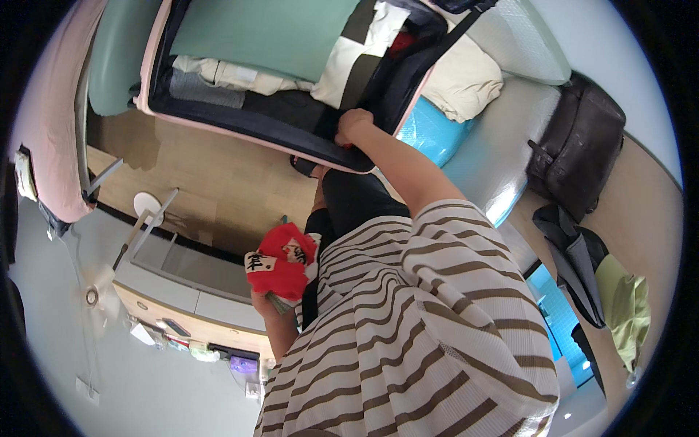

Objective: The person folds a light green sheet on a bed, then places it into an open suitcase. They add socks and several folded shirts, then close the suitcase.

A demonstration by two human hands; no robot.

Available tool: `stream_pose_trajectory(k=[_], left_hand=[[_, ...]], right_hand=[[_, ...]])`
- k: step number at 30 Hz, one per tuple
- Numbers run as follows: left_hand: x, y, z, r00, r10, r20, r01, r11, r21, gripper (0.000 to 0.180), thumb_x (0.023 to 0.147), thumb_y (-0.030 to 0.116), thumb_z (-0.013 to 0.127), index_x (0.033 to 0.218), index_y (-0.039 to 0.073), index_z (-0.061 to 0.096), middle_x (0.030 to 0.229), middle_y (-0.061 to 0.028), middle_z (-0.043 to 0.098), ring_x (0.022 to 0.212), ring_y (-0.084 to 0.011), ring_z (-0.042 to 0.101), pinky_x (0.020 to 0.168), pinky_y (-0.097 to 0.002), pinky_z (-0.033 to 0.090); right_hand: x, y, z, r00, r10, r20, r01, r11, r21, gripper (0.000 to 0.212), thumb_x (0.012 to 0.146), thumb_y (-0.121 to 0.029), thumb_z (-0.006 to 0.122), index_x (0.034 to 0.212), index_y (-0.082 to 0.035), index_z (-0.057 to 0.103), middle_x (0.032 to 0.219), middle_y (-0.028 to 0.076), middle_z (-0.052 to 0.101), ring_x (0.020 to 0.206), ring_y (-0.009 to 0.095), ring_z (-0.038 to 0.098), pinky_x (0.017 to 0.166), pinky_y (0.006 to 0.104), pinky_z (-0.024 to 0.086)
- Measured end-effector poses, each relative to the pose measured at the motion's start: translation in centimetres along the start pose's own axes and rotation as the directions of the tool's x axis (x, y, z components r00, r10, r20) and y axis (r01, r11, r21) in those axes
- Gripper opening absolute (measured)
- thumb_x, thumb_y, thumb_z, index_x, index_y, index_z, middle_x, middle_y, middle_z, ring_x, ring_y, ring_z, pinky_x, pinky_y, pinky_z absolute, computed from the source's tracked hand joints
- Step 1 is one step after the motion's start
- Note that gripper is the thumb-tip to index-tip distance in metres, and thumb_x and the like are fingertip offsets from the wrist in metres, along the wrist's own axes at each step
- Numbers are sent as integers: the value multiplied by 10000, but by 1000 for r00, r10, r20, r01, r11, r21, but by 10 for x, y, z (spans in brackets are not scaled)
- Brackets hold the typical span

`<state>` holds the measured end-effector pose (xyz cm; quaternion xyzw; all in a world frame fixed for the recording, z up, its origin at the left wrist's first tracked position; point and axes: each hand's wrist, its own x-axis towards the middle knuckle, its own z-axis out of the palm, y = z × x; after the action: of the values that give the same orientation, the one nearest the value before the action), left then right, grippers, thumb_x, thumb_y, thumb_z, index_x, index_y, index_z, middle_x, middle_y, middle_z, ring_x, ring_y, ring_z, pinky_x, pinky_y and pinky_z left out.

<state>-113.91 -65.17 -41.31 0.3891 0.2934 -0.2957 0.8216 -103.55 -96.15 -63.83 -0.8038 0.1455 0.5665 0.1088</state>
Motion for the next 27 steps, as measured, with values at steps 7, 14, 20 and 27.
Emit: stream_pose_trajectory(k=[7,14,20,27], left_hand=[[30,5,29,995,-89,-35,89,996,1,648,800,348,517,1351,33,383,1354,-194,440,1227,-388,449,1029,-521,368],[65,3,4,989,-149,22,145,981,129,837,789,600,500,1422,88,303,1444,-159,341,1291,-423,350,985,-652,333],[71,-1,-14,975,-221,-18,204,927,-314,964,686,691,531,1423,110,306,1465,-132,309,1273,-412,372,859,-583,460],[62,-7,21,972,-221,-76,208,968,-142,922,721,668,510,1418,98,312,1455,-141,323,1276,-402,374,902,-564,431]], right_hand=[[-140,2,-49,787,-489,-376,558,824,96,555,572,-463,747,924,-53,619,707,154,639,700,365,636,630,440,514],[-176,-8,-56,432,-881,-193,786,263,559,589,669,-269,774,1142,-1,548,767,79,662,730,226,641,621,342,499],[13,69,-75,387,499,-776,426,649,630,510,687,-10,544,1187,35,456,1182,249,507,1057,429,509,884,403,461],[113,135,-104,664,564,-492,-164,751,639,542,777,-117,604,1257,28,400,1317,207,410,1190,348,459,978,429,424]])
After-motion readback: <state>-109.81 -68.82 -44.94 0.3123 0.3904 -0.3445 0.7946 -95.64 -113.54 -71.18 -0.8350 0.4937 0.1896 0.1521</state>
